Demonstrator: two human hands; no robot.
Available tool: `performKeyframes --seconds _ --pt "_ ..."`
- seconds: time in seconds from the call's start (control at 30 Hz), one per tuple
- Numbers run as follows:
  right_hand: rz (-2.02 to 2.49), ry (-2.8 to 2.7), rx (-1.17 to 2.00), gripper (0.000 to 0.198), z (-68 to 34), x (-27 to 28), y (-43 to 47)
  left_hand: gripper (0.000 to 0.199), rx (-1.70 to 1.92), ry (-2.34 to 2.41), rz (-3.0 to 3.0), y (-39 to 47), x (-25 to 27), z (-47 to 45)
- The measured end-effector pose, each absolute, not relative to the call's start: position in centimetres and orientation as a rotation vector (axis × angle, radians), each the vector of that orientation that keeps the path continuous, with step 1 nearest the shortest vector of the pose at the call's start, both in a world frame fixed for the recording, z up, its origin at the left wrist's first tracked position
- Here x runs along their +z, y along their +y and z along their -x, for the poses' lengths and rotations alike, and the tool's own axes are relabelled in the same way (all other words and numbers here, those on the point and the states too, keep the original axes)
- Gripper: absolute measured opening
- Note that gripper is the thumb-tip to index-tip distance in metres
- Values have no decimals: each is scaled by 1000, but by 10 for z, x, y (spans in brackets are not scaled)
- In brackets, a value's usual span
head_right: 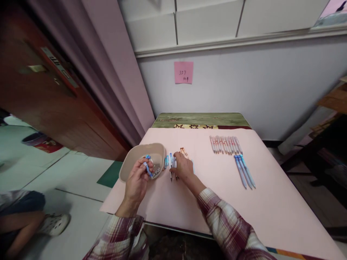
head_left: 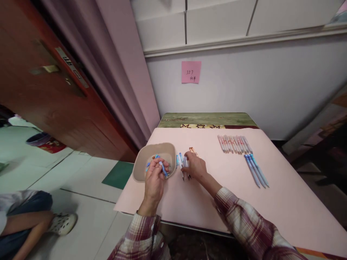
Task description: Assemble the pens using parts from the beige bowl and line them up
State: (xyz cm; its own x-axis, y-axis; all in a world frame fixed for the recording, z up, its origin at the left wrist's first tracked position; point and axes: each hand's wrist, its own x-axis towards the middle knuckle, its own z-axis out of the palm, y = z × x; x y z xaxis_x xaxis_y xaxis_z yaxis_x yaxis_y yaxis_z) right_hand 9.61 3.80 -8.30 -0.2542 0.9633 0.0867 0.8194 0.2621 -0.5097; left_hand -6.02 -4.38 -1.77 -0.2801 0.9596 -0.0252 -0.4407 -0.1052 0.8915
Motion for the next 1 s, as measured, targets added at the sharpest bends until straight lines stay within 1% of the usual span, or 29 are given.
performKeyframes --seconds 0.13,0.2,0.23,0.33,0.43,0.47,0.6,0.77,0.83,0.9,1.0 --pt "1495 -1921 626 24 -101 -87 27 14 1637 1053 -785 -44 -20 57" --pt "1410 -1731 704 18 -107 -86 23 17 1588 1127 -868 -44 -24 55" --pt "1361 -1604 748 19 -111 -83 21 19 1555 1185 -926 -43 -27 53" --pt "1203 -1247 882 32 -122 -66 14 27 1451 1351 -1118 -43 -31 46" --pt "1063 -1207 1074 32 -126 -43 5 35 1363 1412 -1281 -43 -27 38" --pt "1029 -1215 1126 32 -126 -35 1 34 1338 1421 -1330 -43 -25 35" --pt "955 -1183 1213 35 -118 -17 -9 17 1350 1394 -1435 -44 -17 33" --pt "890 -1111 1362 37 -109 -14 -9 15 1328 1383 -1407 -49 -17 37" --pt "874 -1127 1370 36 -109 -16 -6 16 1316 1398 -1414 -50 -17 40" --pt "934 -1231 1297 34 -112 -22 -4 17 1325 1445 -1417 -50 -17 44" --pt "1309 -1613 942 23 -115 -38 -3 21 1369 1539 -1389 -49 -19 50"
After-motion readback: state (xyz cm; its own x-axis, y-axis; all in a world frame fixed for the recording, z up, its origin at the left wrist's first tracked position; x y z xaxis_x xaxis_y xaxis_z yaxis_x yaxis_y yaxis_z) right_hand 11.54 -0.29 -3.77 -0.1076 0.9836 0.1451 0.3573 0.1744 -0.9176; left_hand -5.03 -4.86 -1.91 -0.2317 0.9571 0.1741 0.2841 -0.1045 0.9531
